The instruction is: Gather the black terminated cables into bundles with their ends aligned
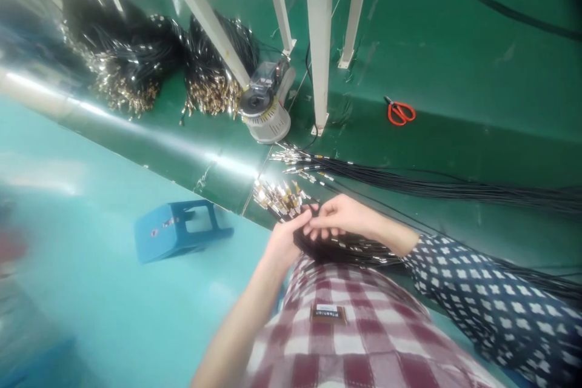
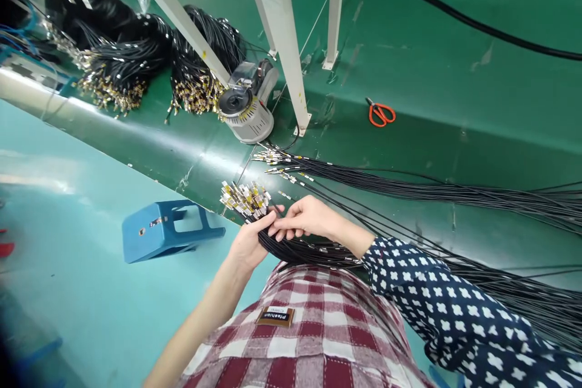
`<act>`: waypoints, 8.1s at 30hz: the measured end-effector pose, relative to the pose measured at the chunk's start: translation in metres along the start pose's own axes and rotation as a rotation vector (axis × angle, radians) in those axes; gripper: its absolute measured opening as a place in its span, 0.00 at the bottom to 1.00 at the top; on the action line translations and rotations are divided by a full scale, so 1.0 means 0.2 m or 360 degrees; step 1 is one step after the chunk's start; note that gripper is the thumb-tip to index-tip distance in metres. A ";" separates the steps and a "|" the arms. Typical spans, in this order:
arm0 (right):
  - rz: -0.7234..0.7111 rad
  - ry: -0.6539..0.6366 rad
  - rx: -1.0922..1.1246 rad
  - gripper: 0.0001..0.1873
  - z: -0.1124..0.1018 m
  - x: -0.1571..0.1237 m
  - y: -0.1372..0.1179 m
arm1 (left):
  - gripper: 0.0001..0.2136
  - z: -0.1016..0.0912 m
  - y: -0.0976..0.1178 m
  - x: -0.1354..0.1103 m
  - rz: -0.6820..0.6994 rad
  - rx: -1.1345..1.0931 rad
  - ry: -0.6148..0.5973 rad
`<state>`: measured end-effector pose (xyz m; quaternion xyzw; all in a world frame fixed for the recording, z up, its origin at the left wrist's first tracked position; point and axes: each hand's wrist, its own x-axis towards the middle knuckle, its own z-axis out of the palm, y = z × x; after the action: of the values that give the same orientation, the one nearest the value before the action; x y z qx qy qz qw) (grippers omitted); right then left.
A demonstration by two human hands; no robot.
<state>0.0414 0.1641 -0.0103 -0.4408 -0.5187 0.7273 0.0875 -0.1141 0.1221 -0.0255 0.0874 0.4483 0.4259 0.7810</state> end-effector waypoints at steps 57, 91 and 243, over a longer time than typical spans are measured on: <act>-0.0038 0.0583 -0.1028 0.18 -0.18 0.07 0.17 | 0.09 -0.02 0.01 0.02 0.0012 -0.0004 0.0086; 0.0138 0.0982 -0.1235 0.08 -0.26 0.20 0.44 | 0.14 0.00 0.00 0.02 0.0052 -0.0014 0.0008; -0.0177 0.0285 -0.0650 0.20 -0.10 0.00 0.14 | 0.09 0.00 -0.02 -0.04 0.0084 0.0080 0.0059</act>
<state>0.0658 0.1653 -0.0350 -0.4828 -0.6689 0.5592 0.0822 -0.1146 0.1130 -0.0222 0.1107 0.4708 0.4365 0.7587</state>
